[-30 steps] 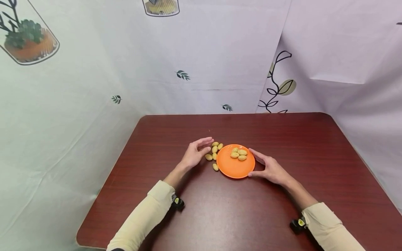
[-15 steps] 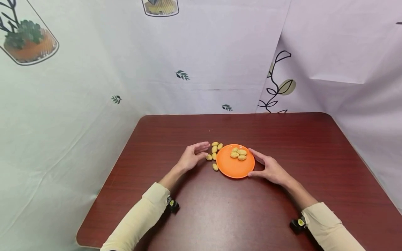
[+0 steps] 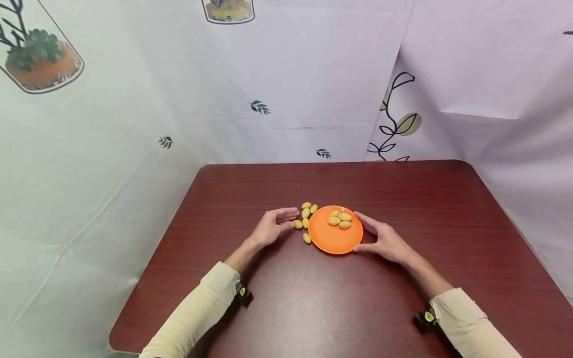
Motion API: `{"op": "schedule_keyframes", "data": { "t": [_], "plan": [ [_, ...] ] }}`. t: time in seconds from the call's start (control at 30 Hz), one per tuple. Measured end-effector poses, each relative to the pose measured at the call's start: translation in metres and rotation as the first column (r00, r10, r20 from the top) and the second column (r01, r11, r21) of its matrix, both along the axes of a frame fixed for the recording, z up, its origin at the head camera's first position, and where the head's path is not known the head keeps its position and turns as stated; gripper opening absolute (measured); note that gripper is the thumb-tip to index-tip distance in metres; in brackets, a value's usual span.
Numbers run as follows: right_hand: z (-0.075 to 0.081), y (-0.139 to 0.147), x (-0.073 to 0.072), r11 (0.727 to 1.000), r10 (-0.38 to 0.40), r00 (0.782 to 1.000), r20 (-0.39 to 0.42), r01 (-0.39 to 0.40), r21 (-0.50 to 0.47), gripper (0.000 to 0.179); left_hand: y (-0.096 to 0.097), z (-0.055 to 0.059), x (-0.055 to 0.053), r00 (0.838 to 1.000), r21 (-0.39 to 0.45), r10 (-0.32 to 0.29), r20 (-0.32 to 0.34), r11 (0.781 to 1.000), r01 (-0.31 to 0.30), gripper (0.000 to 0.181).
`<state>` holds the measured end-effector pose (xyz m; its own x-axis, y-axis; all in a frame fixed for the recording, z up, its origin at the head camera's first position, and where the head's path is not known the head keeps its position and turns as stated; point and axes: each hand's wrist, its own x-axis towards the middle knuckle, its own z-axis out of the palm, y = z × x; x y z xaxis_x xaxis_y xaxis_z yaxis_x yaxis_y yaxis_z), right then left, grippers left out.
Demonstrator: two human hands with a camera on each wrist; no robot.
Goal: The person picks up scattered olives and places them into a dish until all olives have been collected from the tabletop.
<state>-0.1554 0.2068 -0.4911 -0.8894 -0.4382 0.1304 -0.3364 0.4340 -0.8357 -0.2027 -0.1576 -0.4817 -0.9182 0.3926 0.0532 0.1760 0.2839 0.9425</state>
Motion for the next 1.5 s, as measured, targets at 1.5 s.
{"op": "schedule_keyframes", "data": {
  "t": [1.5],
  "plan": [
    [0.0011,-0.0001,0.0018,1.000,-0.008,1.000,-0.005,0.009,0.013,0.101,0.0033,-0.0017,0.0034,0.991,-0.225,0.048,-0.127,0.971,-0.076,0.024]
  ]
}}
